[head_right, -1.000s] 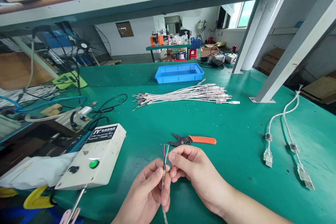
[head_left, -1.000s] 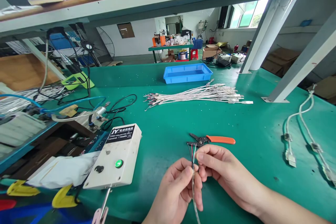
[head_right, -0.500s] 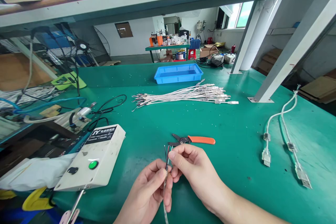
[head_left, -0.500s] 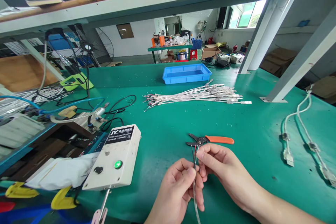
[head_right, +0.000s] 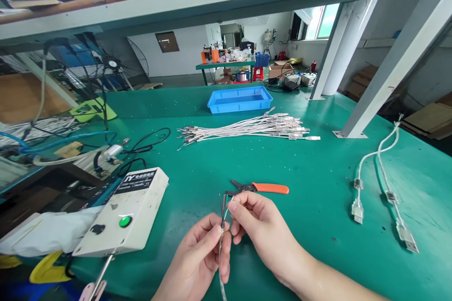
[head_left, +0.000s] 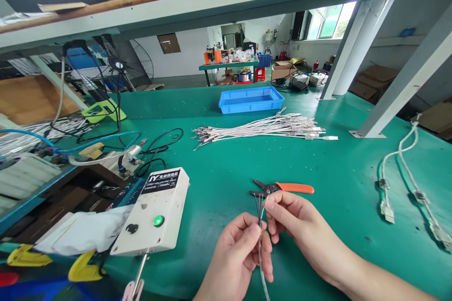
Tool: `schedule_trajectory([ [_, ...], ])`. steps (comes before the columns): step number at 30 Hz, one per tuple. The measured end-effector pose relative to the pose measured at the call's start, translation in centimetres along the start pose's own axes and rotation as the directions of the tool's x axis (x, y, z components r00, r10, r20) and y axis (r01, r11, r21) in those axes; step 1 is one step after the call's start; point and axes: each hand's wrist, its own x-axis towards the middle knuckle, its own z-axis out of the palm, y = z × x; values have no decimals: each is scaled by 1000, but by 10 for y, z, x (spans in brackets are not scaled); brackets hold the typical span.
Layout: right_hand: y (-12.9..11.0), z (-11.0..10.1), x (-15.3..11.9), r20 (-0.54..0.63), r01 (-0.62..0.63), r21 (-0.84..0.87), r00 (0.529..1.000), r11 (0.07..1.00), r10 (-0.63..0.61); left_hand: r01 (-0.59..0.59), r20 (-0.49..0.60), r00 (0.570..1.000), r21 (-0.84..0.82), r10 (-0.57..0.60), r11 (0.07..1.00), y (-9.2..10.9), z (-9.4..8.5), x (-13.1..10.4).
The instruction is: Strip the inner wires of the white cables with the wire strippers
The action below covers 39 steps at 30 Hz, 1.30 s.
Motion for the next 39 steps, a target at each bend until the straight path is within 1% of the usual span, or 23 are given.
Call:
schedule_trajectory([
  [3, -1, 0, 0, 29, -31, 31, 999, 999, 30, -11, 8, 1000, 26, 10, 1000, 0, 0, 0],
  [6, 1, 1, 0, 30, -50, 48, 998, 998, 49, -9, 7, 1000, 54, 9, 998, -2, 1, 0],
  [10, 4, -1, 1, 29, -50, 17, 998, 999, 50, -15, -3, 1000, 106, 16, 994, -4, 1, 0],
  [13, 4, -2, 2, 4, -27, 13, 1000, 1000, 27, -26, -19, 999, 153, 30, 988, -6, 0, 1],
  [15, 3, -2, 2, -26, -12, 25, 1000, 1000, 13, -21, -36, 999, 171, 27, 985, -6, 0, 1],
  [17, 2, -2, 2, -51, -4, 37, 999, 999, 6, -3, -65, 998, 155, 13, 988, -5, 0, 0],
  [21, 4, -3, 1, -55, -1, 59, 998, 998, 4, 35, -137, 990, 114, -20, 993, -1, 2, -3],
  [23, 5, -4, 1, -49, -3, 67, 999, 998, 7, 29, -154, 988, 172, -2, 985, -1, 2, -4],
  [25, 5, -3, 1, -39, -2, 58, 999, 998, 4, 16, -175, 984, 267, 32, 964, -3, 1, -4],
  [27, 5, -3, 0, -19, 3, 24, 1000, 1000, -3, 8, -193, 979, 350, 64, 937, -5, 0, -3],
  [30, 3, -1, 0, -3, 21, -42, 1000, 999, -21, 11, -213, 973, 431, 90, 902, -6, 1, -2],
  [34, 2, -1, -2, 23, 56, -76, 998, 996, -54, -9, -199, 968, 580, 153, 814, -1, 8, -5],
  [36, 2, -1, -2, 40, 77, -75, 996, 994, -74, -14, -188, 968, 622, 166, 783, 2, 12, -7],
  [39, 0, 0, -3, 29, 94, -93, 995, 991, -92, -14, -173, 970, 669, 173, 743, 7, 15, -8],
])
